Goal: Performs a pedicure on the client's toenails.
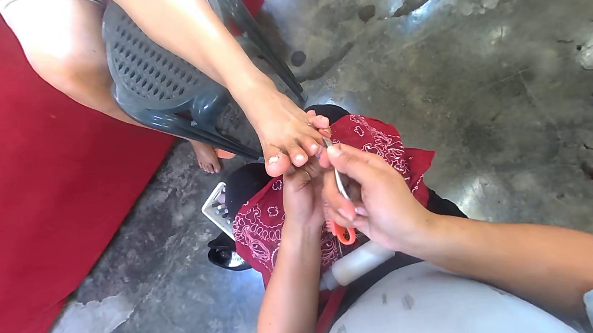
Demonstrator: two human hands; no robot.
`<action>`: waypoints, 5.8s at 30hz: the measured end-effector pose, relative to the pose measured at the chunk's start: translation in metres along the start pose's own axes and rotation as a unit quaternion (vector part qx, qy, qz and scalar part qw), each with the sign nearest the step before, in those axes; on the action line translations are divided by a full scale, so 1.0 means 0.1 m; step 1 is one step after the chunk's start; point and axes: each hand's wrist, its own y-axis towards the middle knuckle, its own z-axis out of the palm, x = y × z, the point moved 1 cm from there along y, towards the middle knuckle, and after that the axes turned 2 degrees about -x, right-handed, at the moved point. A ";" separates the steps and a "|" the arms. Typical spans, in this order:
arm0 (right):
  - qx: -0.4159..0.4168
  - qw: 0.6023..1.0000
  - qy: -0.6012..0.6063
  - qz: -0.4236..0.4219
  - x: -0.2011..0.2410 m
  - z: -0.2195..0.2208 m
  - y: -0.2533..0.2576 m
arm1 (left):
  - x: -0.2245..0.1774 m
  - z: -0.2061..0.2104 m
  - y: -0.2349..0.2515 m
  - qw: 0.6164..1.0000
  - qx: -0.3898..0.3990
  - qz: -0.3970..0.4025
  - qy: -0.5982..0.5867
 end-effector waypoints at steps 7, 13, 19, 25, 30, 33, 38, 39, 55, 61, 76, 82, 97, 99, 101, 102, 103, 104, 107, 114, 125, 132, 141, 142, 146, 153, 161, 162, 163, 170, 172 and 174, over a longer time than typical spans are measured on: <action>0.024 0.998 0.013 -0.049 0.51 0.03 0.54 | -0.15 0.14 -0.10 0.970 -0.163 -0.012 0.178; 0.239 0.926 -0.223 -0.190 0.92 -0.18 1.11 | -0.58 0.16 -0.18 0.987 -0.048 -0.135 0.077; 0.447 0.841 -0.306 -0.015 0.95 -0.44 1.19 | -0.62 0.51 -0.06 0.928 -0.259 -0.190 0.191; 0.476 0.806 -0.341 0.085 0.89 -0.57 1.24 | -0.58 0.42 -0.12 0.898 -0.307 -0.163 0.269; 0.508 0.768 -0.381 0.074 0.91 -0.50 1.27 | -0.59 0.29 -0.19 0.905 -0.276 -0.129 0.297; 0.521 0.745 -0.411 0.074 0.95 -0.43 1.29 | -0.59 0.23 -0.16 0.908 -0.265 -0.122 0.300; 0.540 0.708 -0.451 0.068 0.98 -0.34 1.34 | -0.58 0.19 -0.14 0.908 -0.251 -0.104 0.318; 0.543 0.703 -0.454 0.067 0.99 -0.32 1.35 | -0.58 0.18 -0.14 0.909 -0.250 -0.101 0.318; 0.533 0.695 -0.462 0.141 1.01 -0.21 1.41 | -0.61 0.17 -0.14 0.906 -0.236 -0.095 0.338; 0.557 0.670 -0.476 0.119 1.01 -0.17 1.43 | -0.61 0.17 -0.15 0.906 -0.233 -0.093 0.340; 0.567 0.632 -0.515 0.116 1.04 -0.04 1.46 | -0.62 0.15 -0.14 0.908 -0.211 -0.091 0.352; 0.559 0.646 -0.506 0.118 1.05 -0.09 1.44 | -0.61 0.16 -0.15 0.912 -0.228 -0.095 0.327; 0.493 0.844 -0.210 0.013 0.56 -0.35 1.00 | -0.56 0.19 -0.22 0.926 -0.230 -0.085 0.286; 0.481 0.838 -0.252 0.043 0.66 -0.45 1.08 | -0.57 0.17 -0.18 0.925 -0.232 -0.093 0.286; 0.468 0.825 -0.308 0.076 0.74 -0.50 1.13 | -0.56 0.16 -0.15 0.923 -0.237 -0.090 0.290; 0.463 0.819 -0.327 0.088 0.76 -0.52 1.14 | -0.56 0.15 -0.15 0.922 -0.237 -0.091 0.293; 0.463 0.813 -0.339 0.097 0.78 -0.53 1.14 | -0.56 0.15 -0.15 0.921 -0.238 -0.092 0.294; 0.465 0.809 -0.345 0.102 0.79 -0.54 1.14 | -0.56 0.15 -0.15 0.922 -0.233 -0.092 0.296; 0.484 0.797 -0.350 0.089 0.79 -0.53 1.15 | -0.57 0.15 -0.16 0.922 -0.234 -0.090 0.296; 0.501 0.763 -0.401 0.072 0.83 -0.44 1.20 | -0.58 0.13 -0.16 0.924 -0.228 -0.089 0.293; 0.517 0.725 -0.438 0.126 0.94 -0.30 1.30 | -0.59 0.13 -0.15 0.921 -0.229 -0.085 0.305; 0.532 0.716 -0.440 0.107 0.93 -0.27 1.31 | -0.59 0.14 -0.15 0.919 -0.228 -0.086 0.309; 0.534 0.718 -0.423 0.142 0.94 -0.28 1.37 | -0.60 0.14 -0.15 0.919 -0.219 -0.085 0.317; 0.537 0.714 -0.426 0.140 0.94 -0.26 1.38 | -0.60 0.13 -0.15 0.920 -0.215 -0.085 0.317; 0.544 0.691 -0.455 0.138 0.97 -0.18 1.41 | -0.59 0.13 -0.14 0.920 -0.212 -0.083 0.319; 0.543 0.694 -0.454 0.134 0.98 -0.19 1.39 | -0.59 0.14 -0.14 0.921 -0.217 -0.083 0.312; 0.499 0.798 -0.312 0.127 0.75 -0.58 1.25 | -0.56 0.13 -0.16 0.932 -0.213 -0.078 0.281; 0.500 0.804 -0.301 0.111 0.71 -0.62 1.23 | -0.55 0.13 -0.16 0.933 -0.212 -0.079 0.281; 0.502 0.808 -0.293 0.095 0.68 -0.64 1.21 | -0.55 0.14 -0.15 0.933 -0.212 -0.078 0.279; 0.513 0.806 -0.295 0.029 0.64 -0.63 1.15 | -0.55 0.16 -0.17 0.932 -0.216 -0.079 0.279; 0.511 0.800 -0.313 0.023 0.66 -0.60 1.16 | -0.55 0.15 -0.15 0.931 -0.215 -0.081 0.282; 0.503 0.796 -0.334 0.030 0.69 -0.57 1.15 | -0.55 0.15 -0.17 0.930 -0.216 -0.080 0.285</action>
